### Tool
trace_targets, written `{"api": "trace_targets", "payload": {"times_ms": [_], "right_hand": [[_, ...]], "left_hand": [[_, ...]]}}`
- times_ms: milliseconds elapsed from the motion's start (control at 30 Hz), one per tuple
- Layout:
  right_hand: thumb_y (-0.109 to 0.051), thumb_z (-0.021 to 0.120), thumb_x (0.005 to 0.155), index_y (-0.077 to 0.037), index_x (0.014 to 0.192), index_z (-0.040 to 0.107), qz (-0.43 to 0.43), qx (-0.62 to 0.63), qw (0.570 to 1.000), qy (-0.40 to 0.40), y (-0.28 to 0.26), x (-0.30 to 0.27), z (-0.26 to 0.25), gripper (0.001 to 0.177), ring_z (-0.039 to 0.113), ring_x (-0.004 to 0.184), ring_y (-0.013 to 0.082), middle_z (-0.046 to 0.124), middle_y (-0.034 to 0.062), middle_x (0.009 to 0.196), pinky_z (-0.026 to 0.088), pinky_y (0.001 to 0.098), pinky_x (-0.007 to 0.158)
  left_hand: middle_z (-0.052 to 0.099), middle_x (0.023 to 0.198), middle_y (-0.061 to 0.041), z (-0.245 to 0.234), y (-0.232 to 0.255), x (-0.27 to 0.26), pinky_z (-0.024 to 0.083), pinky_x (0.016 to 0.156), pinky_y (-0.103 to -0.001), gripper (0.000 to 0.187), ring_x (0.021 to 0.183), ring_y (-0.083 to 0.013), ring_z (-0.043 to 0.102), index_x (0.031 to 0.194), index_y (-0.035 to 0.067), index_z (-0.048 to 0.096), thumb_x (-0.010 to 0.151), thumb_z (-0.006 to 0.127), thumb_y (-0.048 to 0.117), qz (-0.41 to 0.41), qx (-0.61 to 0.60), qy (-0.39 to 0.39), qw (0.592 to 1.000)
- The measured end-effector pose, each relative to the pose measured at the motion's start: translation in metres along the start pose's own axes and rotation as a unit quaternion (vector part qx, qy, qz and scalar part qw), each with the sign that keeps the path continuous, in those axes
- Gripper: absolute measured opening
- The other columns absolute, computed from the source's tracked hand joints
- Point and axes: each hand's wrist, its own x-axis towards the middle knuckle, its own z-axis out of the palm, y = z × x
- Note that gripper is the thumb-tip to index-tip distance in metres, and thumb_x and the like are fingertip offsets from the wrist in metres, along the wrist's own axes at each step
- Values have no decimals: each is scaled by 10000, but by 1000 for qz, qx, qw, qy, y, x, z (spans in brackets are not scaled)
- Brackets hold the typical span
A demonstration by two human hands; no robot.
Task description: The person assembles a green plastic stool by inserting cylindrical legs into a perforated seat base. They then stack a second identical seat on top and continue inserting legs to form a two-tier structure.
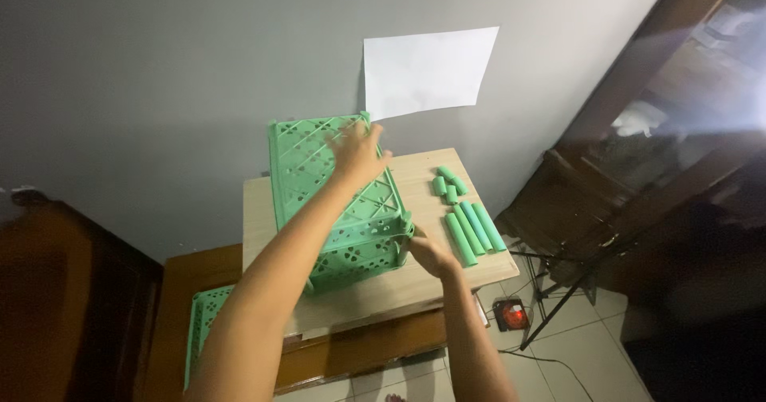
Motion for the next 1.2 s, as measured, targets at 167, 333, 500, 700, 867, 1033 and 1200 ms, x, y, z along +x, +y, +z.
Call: {"api": "trace_targets", "payload": {"times_ms": [167,333,500,700,867,1033,1200], "right_hand": [[-491,416,958,29,1333,575,68,152,985,47,-15,31,-17,661,640,1133,240,716,115,1206,486,395,1014],[-422,499,1101,49,1210,668,30,167,984,47,8,101,-31,512,628,845,244,684,139,998,525,404,752],[-265,564,1013,-19,1087,678,-4,198,955,220,28,111,-3,281,613,781,213,657,85,909,516,370,709],[-268,554,988,-117,1005,619,-110,212,917,319,42,88,75,165,574,807,169,603,28,889,496,349,715],[-285,594,1028,-86,1007,616,-8,1,977,212,39,52,114,201,590,865,134,638,35,964,509,293,791],[-314,620,1024,-35,1105,743,36,-131,980,144,51,38,74,315,574,767,147,693,67,921,491,294,713],[-219,708,953,5,1270,618,-44,-37,943,327,60,74,-2,399,602,923,188,661,114,1122,525,333,769]], "left_hand": [[345,1558,-226,-4,-31,-1,-41,1046,-858,650,1452,-557,174,1425,208,506,901,592,583,-139,26,-53,988],[374,1581,-176,-6,-28,2,-69,1100,-850,624,1508,-503,185,1422,202,528,935,524,592,-160,19,-97,982],[359,1578,-213,-16,-22,9,-69,1072,-845,638,1514,-505,147,1414,176,543,933,544,596,-115,57,-94,987],[339,1599,-202,-22,-13,19,-69,1088,-846,644,1542,-486,119,1424,184,540,922,570,586,-96,52,-136,985],[298,1603,-199,-23,8,24,-69,1065,-849,651,1520,-476,112,1425,201,520,885,623,550,-56,49,-142,987],[397,1581,-103,1,39,29,-50,1108,-816,625,1537,-400,195,1376,200,558,844,704,493,41,59,-191,979],[602,1381,-89,65,47,34,-43,1132,-840,360,1485,-389,350,1238,188,701,883,668,235,105,151,-232,955]]}}
